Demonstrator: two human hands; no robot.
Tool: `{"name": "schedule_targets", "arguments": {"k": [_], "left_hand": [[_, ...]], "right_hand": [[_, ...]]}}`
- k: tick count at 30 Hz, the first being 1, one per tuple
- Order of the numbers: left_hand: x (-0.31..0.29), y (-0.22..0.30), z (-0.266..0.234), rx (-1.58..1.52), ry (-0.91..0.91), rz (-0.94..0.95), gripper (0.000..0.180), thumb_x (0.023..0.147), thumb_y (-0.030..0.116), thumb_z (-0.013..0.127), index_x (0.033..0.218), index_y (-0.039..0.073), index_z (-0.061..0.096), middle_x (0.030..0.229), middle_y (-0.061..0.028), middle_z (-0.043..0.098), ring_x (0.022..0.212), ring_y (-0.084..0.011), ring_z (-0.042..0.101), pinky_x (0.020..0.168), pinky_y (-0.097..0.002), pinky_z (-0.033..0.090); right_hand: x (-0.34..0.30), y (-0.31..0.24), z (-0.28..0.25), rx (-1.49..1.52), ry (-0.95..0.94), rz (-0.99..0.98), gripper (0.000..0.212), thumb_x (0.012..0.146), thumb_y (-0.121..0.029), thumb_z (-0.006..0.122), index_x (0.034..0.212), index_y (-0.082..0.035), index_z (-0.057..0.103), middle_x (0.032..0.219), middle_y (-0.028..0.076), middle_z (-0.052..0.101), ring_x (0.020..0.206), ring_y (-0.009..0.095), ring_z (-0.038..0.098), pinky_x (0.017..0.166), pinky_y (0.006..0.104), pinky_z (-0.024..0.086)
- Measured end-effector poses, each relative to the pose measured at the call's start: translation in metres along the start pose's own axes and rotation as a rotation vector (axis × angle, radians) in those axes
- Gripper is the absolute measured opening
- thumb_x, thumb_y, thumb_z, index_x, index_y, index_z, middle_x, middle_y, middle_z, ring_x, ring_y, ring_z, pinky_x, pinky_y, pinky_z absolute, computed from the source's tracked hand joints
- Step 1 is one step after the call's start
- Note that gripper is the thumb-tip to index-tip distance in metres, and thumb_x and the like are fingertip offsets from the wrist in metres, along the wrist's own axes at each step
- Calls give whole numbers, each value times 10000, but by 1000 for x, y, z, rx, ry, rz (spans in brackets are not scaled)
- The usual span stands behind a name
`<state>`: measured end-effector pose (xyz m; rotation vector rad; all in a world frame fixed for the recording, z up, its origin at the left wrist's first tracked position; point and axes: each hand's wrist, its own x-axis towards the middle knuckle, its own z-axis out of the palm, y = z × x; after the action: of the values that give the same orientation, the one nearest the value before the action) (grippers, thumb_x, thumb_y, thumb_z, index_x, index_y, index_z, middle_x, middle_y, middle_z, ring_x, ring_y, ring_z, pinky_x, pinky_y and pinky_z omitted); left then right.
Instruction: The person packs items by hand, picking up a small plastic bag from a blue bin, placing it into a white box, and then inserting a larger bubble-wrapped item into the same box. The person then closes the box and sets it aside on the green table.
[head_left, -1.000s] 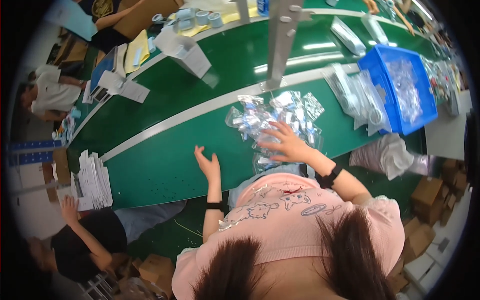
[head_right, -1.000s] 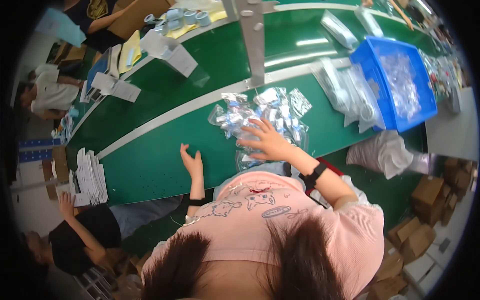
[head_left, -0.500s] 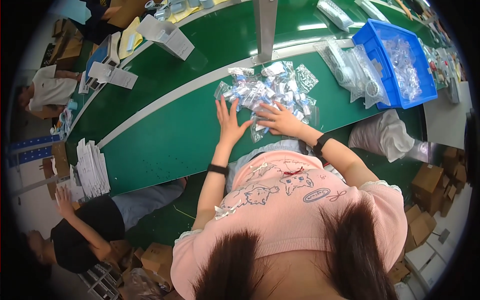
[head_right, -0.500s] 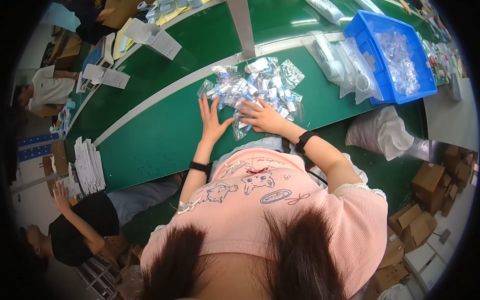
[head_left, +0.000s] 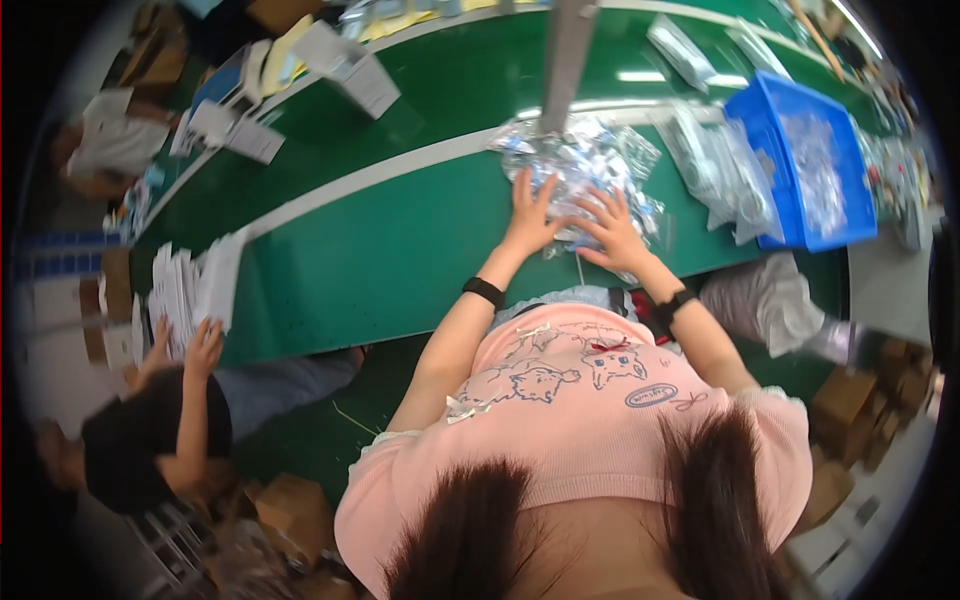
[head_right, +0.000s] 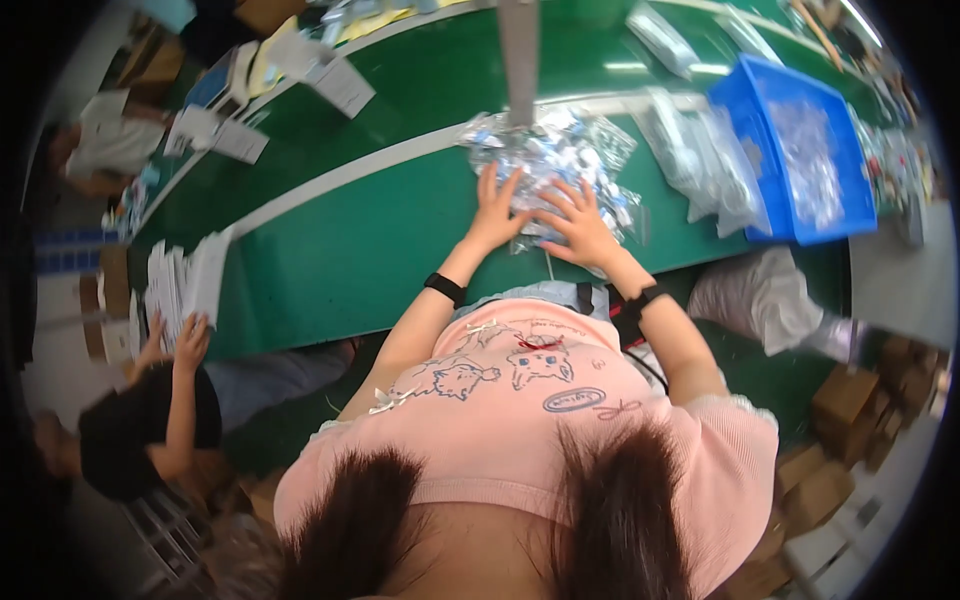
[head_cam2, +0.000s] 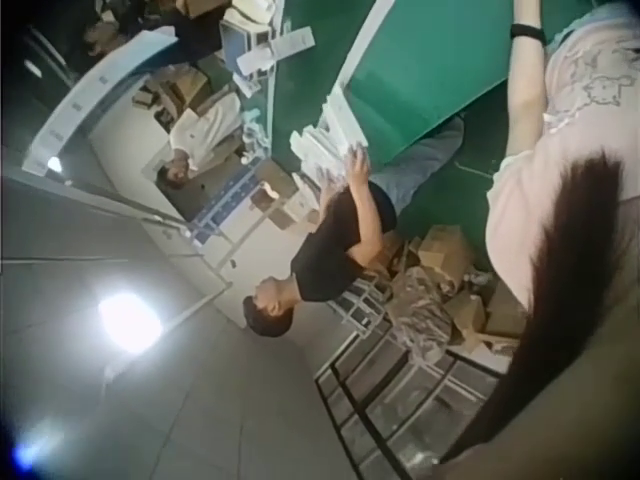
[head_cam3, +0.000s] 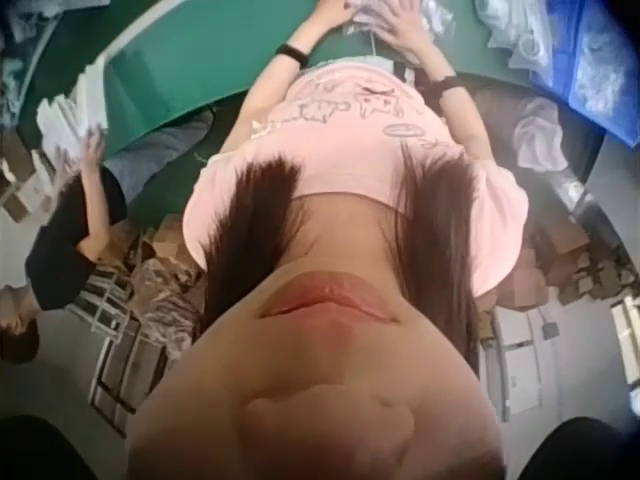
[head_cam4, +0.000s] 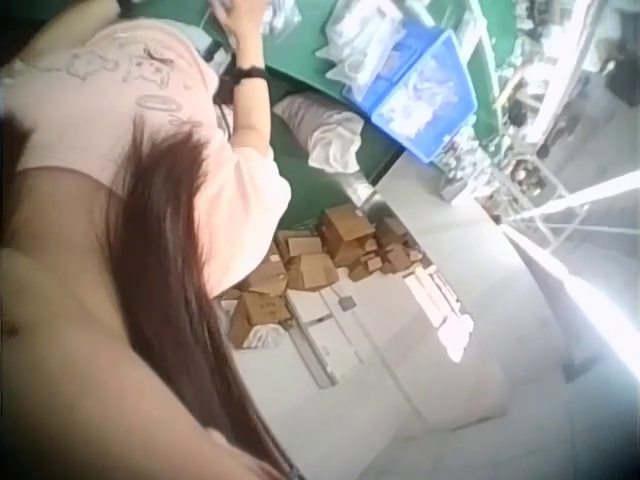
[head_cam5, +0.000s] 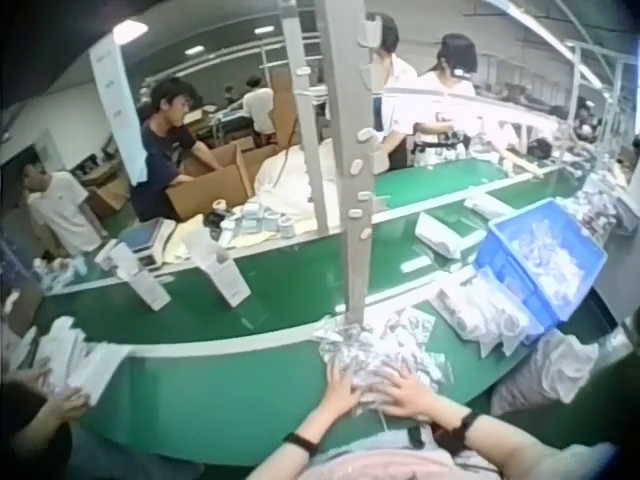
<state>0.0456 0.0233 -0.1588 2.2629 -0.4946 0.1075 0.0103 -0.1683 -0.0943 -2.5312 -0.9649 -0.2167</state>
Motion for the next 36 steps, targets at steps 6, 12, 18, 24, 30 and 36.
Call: {"name": "schedule_targets", "arguments": {"k": [6,12,18,24,30,36], "left_hand": [[-26,8,-48,-122,38,-45,639,656,192,698,1227,139,415,1378,-232,166,1273,-422,159,1025,-481,208],[-52,-29,-176,217,502,-197,548,637,126,669,1142,88,461,1280,-175,352,1217,-347,294,1004,-447,253],[-87,-170,-323,1005,581,-610,960,460,417,819,1263,112,390,1254,-302,319,1168,-447,286,960,-509,270],[-174,-267,-377,988,414,-798,559,593,317,712,1025,0,552,928,-216,595,888,-393,560,811,-469,431],[-77,-108,-240,862,-8,-1053,1020,558,422,750,1354,114,192,1244,-205,358,1100,-361,386,895,-538,292],[-65,2,-170,742,-179,-732,1066,550,439,771,1360,104,164,1280,-148,319,1093,-353,369,831,-557,333]], "right_hand": [[1,-13,0,163,214,180,337,718,-121,601,1048,-71,557,1161,106,488,1157,327,390,960,465,298],[28,-28,3,194,269,150,298,697,-26,580,995,-44,568,1092,117,518,1092,324,444,912,421,353],[56,-39,1,212,324,150,298,678,3,573,972,-43,570,1058,120,524,1049,329,470,881,415,384],[61,-26,-11,203,297,101,300,655,54,556,941,-37,573,1025,122,531,1014,316,493,852,394,403],[44,22,-29,148,482,315,290,655,69,547,926,-30,576,1008,119,538,995,299,504,841,364,405],[70,100,-51,-39,564,463,273,668,22,557,932,-45,580,1001,125,541,977,293,493,824,386,404]]}}
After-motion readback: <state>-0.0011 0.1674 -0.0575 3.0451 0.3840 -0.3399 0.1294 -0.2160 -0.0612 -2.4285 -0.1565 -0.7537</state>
